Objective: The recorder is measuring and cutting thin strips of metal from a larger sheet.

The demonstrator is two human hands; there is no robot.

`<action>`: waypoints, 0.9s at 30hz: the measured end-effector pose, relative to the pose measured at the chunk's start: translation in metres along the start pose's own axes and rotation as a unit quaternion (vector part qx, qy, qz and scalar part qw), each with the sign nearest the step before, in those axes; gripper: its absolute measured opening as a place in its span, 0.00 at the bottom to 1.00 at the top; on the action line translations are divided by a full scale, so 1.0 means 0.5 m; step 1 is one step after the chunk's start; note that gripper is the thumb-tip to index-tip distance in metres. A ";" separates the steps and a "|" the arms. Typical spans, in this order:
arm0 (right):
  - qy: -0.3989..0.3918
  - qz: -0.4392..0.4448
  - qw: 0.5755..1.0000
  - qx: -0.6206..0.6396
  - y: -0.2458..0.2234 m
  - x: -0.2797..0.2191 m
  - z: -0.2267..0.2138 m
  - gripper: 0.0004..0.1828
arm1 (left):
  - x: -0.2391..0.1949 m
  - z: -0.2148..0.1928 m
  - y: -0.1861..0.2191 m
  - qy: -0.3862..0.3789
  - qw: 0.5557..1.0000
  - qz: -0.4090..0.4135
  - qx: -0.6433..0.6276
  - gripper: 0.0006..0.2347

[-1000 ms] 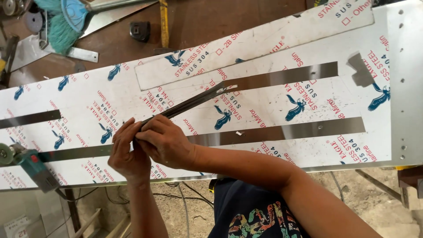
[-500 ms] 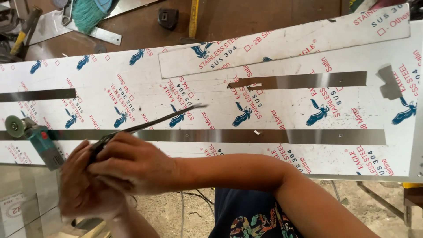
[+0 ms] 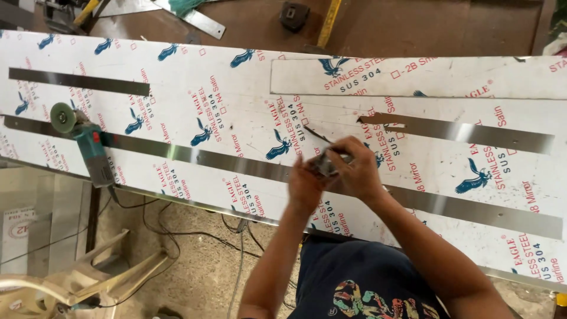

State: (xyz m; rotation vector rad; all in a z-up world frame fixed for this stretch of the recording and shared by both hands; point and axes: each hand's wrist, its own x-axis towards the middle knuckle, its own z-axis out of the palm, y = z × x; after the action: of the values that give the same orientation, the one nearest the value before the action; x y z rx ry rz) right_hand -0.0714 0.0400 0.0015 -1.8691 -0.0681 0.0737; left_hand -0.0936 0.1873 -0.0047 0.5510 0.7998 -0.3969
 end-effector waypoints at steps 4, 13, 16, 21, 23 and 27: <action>0.019 -0.067 0.986 -0.153 0.053 -0.101 0.013 0.09 | 0.116 -0.107 -0.142 0.003 1.000 0.017 0.000 0.21; -0.072 -0.143 0.983 -0.090 0.129 -0.140 -0.118 0.16 | 0.050 -0.134 -0.138 0.191 0.965 0.132 0.125 0.19; 0.119 -0.095 0.974 -0.168 0.290 -0.067 -0.175 0.04 | 0.034 -0.158 -0.135 0.226 0.912 0.187 0.288 0.21; 0.116 -0.013 0.953 -0.279 0.366 0.032 -0.189 0.06 | 0.084 -0.166 -0.116 0.237 0.685 0.318 0.611 0.22; 0.113 -0.038 0.953 -0.278 0.350 0.058 -0.164 0.08 | 0.078 -0.122 -0.107 0.232 0.672 0.314 0.629 0.22; 0.108 -0.040 0.945 -0.307 0.347 0.109 -0.086 0.09 | 0.098 -0.095 -0.071 0.158 0.629 0.335 0.684 0.26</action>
State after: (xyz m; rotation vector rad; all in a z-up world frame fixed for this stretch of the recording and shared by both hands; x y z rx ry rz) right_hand -0.0118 -0.0475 -0.1527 -2.4831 -0.0147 -0.2353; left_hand -0.1077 0.1816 -0.0803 2.3498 0.4083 -0.1246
